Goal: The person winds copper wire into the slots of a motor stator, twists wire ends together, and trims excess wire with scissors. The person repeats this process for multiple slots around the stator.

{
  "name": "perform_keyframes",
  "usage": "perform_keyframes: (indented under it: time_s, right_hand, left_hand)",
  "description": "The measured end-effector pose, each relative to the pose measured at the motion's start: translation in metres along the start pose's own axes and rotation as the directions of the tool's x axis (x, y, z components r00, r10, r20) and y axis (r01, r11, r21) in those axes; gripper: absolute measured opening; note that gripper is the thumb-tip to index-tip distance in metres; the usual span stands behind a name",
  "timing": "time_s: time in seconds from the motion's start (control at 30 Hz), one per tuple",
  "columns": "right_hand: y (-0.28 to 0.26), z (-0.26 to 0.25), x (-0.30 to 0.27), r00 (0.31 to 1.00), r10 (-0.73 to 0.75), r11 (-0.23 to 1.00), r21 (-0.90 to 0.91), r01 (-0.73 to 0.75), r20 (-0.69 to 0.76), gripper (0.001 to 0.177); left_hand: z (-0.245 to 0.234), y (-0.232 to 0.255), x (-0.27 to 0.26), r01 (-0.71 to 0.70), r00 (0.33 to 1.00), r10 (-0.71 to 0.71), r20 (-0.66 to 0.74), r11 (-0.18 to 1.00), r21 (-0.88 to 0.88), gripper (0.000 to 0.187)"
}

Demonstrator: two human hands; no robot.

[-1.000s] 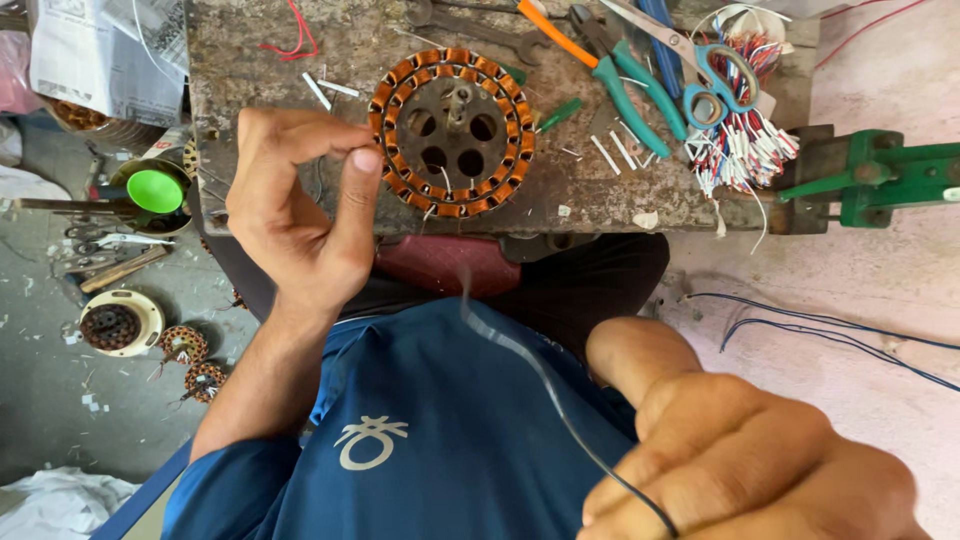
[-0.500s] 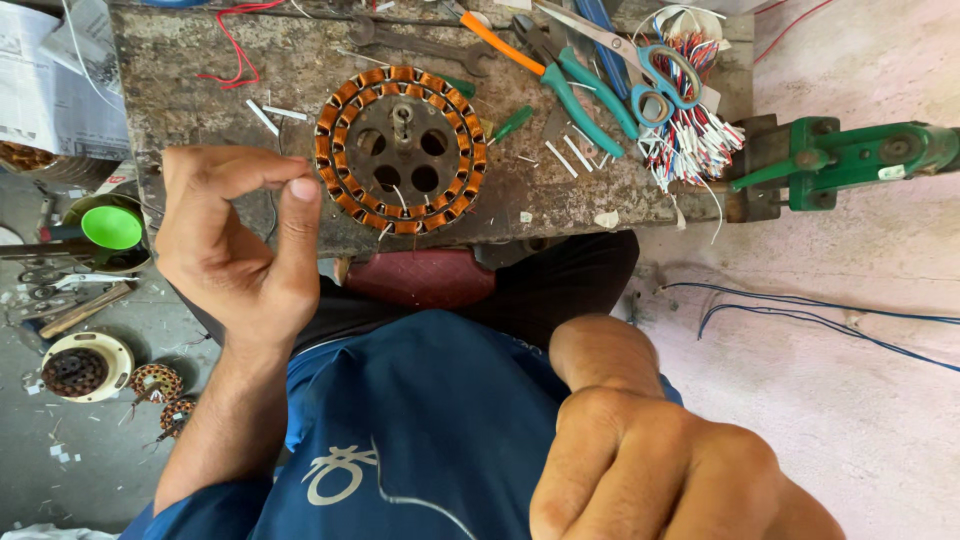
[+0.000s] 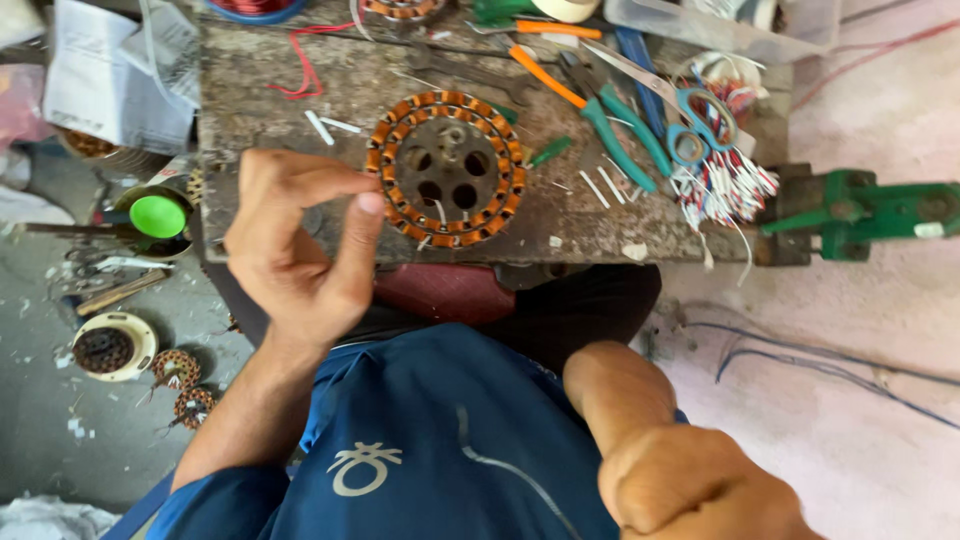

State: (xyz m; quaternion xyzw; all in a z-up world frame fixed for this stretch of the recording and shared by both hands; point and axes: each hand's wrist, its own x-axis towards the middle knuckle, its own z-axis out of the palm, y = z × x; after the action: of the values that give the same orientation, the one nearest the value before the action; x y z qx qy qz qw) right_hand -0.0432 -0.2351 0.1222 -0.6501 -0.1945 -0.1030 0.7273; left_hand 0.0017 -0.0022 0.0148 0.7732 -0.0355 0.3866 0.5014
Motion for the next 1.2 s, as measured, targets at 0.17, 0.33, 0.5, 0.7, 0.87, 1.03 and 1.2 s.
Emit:
perform_keyframes:
  time_s: [0.17,0.33,0.5,0.7,0.87,1.03,1.2]
  right_hand:
    - [0.000,0.007,0.016,0.980,-0.051,0.936,-0.333,0.114,0.192,0.011]
    - [0.042,0.010,0.036,0.931,0.142,0.800,-0.593,0.092,0.336,0.006]
    - [0.064,0.000,0.029,0.914,0.140,0.800,-0.588,0.123,0.381,0.008]
    - [0.072,-0.008,0.022,0.904,0.067,0.739,-0.630,0.239,0.421,0.018]
    - [0.086,-0.014,0.014,0.922,-0.040,0.755,-0.593,0.280,0.384,0.024]
    - [0.093,-0.017,0.009,0.925,-0.067,0.761,-0.580,0.289,0.373,0.022]
    - [0.091,-0.017,0.010,0.884,-0.082,0.709,-0.596,0.376,0.460,0.016]
  left_hand:
    - [-0.009,0.025,0.014,-0.145,0.988,0.148,0.038,0.987,-0.073,0.013]
    - [-0.024,0.040,0.026,-0.426,0.795,0.510,0.329,0.855,-0.295,0.022]
    - [-0.008,0.032,0.014,-0.417,0.770,0.481,0.418,0.877,-0.240,0.025]
    - [0.005,0.026,-0.004,-0.343,0.787,0.414,0.457,0.910,-0.233,0.024]
    - [0.017,0.028,-0.013,-0.272,0.829,0.354,0.434,0.932,-0.241,0.020]
    - [0.014,0.029,-0.014,-0.293,0.830,0.360,0.425,0.931,-0.217,0.019]
    - [0.010,0.032,-0.013,-0.364,0.814,0.391,0.429,0.920,-0.147,0.020]
